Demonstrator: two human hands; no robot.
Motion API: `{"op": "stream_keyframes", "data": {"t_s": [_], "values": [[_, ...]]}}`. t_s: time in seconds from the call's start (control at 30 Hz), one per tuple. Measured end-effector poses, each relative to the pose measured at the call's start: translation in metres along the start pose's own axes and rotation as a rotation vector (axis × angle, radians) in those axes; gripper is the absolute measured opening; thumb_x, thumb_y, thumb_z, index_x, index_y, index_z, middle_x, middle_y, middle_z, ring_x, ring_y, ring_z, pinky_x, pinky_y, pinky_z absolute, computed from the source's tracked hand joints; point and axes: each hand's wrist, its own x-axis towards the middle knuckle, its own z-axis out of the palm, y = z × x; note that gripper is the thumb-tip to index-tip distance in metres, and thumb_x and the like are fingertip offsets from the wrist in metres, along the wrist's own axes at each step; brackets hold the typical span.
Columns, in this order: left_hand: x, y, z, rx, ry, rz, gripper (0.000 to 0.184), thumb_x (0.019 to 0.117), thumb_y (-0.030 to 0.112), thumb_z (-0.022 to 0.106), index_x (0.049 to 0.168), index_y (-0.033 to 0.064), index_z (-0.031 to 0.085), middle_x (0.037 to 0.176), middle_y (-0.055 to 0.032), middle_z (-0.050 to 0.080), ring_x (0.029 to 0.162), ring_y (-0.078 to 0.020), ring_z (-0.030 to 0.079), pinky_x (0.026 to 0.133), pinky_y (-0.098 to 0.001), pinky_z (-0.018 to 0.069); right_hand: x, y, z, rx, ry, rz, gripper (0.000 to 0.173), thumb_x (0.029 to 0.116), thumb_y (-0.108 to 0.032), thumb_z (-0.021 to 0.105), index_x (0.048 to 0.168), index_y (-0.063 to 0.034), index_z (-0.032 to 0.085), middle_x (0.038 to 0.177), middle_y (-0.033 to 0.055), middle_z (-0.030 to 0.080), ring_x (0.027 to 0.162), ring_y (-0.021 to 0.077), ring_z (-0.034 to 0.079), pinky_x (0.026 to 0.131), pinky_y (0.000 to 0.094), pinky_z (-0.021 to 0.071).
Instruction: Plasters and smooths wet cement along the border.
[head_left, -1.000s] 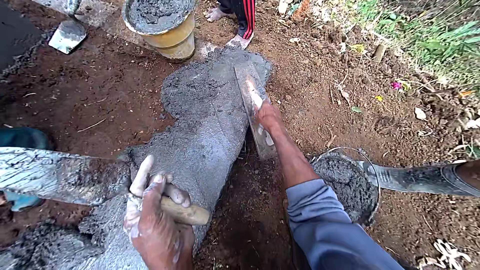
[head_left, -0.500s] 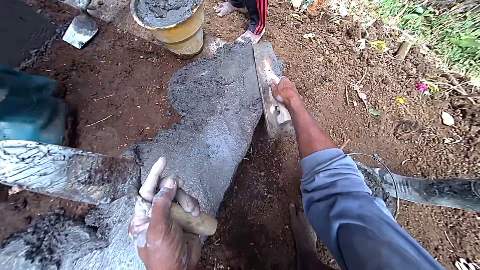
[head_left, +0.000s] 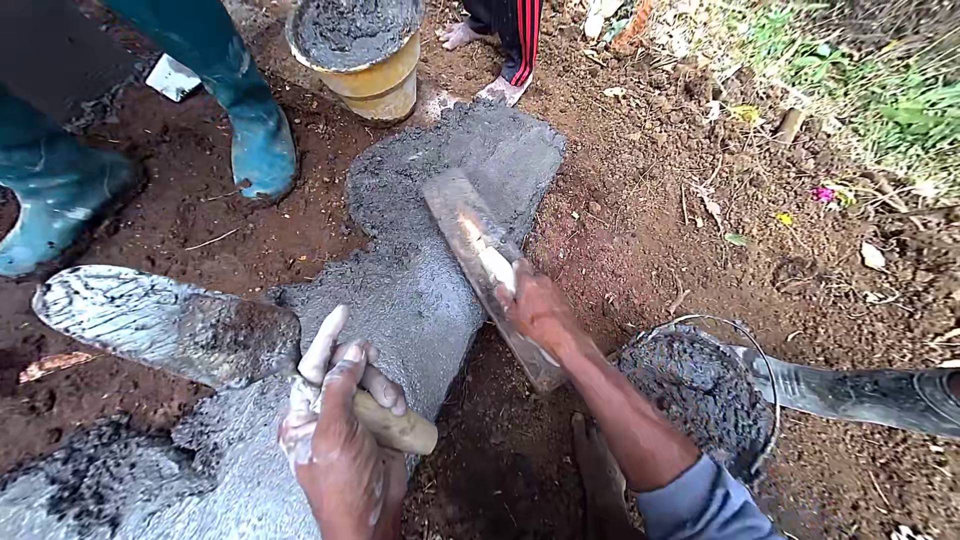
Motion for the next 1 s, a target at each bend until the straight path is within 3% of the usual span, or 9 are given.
{"op": "stream_keyframes", "data": {"t_s": [0.17,0.5,0.73,0.83,1.0], "values": [[-0.004,0.002,0.002,0.027,-0.013,-0.011,0.036,0.1054,0.001,0.036,0.138,-0.0034,0.050,0.072,-0.0002,0.062,0.040,-0.0056,0.052,0.035,-0.0182,0.0467,0.063,-0.040,0.002,-0.107,0.118,-0.096,0.052,0.1087,-0.046,0.044,0.138,-0.0038,0.053,0.105,0.0242,0.071,0.101,0.0435,0.071,0.084,0.0602,0.0558],[0.002,0.011,-0.017,0.054,0.004,-0.007,0.039,0.1080,0.004,0.030,0.144,0.0000,0.045,0.076,0.0010,0.062,0.041,-0.0051,0.051,0.035,-0.0176,0.0456,0.101,0.013,-0.042,-0.153,0.178,0.082,0.056,0.1082,-0.047,0.044,0.142,-0.0030,0.050,0.117,0.0276,0.068,0.111,0.0455,0.068,0.087,0.0616,0.0547],[0.001,0.010,-0.012,0.057,-0.002,-0.016,0.039,0.1077,0.004,0.029,0.144,0.0004,0.043,0.077,0.0003,0.061,0.041,-0.0059,0.051,0.035,-0.0176,0.0455,0.133,0.028,-0.060,-0.088,0.167,0.160,0.060,0.1078,-0.044,0.048,0.148,0.0003,0.043,0.127,0.0292,0.065,0.117,0.0455,0.066,0.094,0.0635,0.0532],[-0.002,0.006,-0.007,0.088,-0.013,-0.002,0.039,0.1076,0.003,0.028,0.144,-0.0001,0.042,0.079,0.0009,0.062,0.041,-0.0055,0.051,0.035,-0.0175,0.0463,0.135,0.036,-0.075,-0.051,0.115,0.164,0.062,0.1095,-0.046,0.042,0.150,0.0020,0.041,0.133,0.0286,0.062,0.125,0.0435,0.063,0.100,0.0608,0.0507],[0.002,0.002,-0.006,0.142,-0.021,0.016,0.041,0.1064,0.002,0.028,0.144,-0.0012,0.043,0.075,0.0035,0.062,0.041,-0.0048,0.052,0.036,-0.0177,0.0474,0.110,0.087,-0.098,-0.024,0.081,0.039,0.058,0.1080,-0.046,0.049,0.143,-0.0004,0.047,0.122,0.0328,0.064,0.116,0.0501,0.063,0.095,0.0679,0.0495]]}}
